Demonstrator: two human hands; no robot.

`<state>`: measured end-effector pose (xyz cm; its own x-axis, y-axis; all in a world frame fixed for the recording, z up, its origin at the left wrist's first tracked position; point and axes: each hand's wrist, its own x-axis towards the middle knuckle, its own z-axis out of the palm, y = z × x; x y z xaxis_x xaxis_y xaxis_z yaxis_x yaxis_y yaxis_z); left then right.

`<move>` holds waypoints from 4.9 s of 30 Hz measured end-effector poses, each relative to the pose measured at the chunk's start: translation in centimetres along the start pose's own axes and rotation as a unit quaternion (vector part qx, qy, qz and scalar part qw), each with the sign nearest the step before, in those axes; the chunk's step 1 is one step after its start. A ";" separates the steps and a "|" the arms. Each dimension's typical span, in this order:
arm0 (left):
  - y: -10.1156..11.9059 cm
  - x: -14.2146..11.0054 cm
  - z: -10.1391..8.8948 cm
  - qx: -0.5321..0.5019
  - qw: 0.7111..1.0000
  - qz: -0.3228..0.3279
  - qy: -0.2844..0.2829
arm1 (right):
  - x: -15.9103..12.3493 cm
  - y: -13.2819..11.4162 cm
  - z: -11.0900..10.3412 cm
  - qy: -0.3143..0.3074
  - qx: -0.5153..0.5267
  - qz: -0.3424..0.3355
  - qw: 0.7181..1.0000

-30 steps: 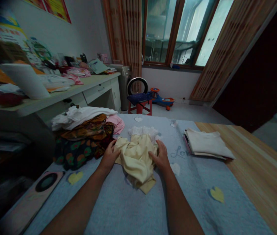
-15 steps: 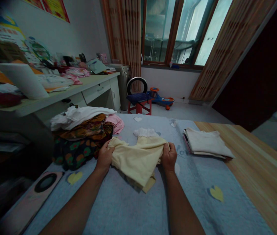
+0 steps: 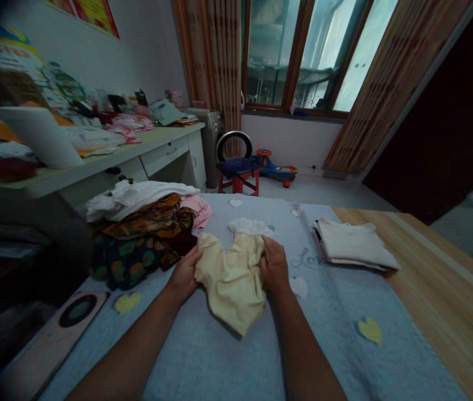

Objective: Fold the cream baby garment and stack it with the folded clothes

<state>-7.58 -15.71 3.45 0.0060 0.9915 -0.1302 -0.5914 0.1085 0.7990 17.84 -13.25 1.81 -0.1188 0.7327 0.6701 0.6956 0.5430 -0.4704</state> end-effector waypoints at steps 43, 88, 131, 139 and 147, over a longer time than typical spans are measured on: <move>-2.3 -4.0 4.7 0.011 0.993 -0.049 -0.104 | -0.6 1.6 0.3 -0.017 0.149 0.139 0.979; 2.3 -1.1 -1.0 0.017 0.999 -0.034 -0.031 | 2.2 -3.2 -5.3 -0.271 0.114 0.168 0.941; 5.9 11.2 3.4 0.615 0.712 0.280 0.193 | 10.1 6.4 -6.8 0.065 0.390 0.430 0.812; 1.2 3.7 1.0 0.746 0.648 0.151 0.031 | 2.3 5.9 -6.5 -0.178 -0.031 0.349 0.919; 0.4 -2.3 0.4 0.713 0.698 0.044 -0.052 | -0.3 4.0 -7.0 -0.295 -0.183 0.259 0.901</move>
<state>-7.47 -17.94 4.31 0.1232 0.9906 -0.0590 0.8104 -0.0662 0.5821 25.63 -14.13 3.74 0.0087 0.9983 -0.0576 0.9399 -0.0278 -0.3404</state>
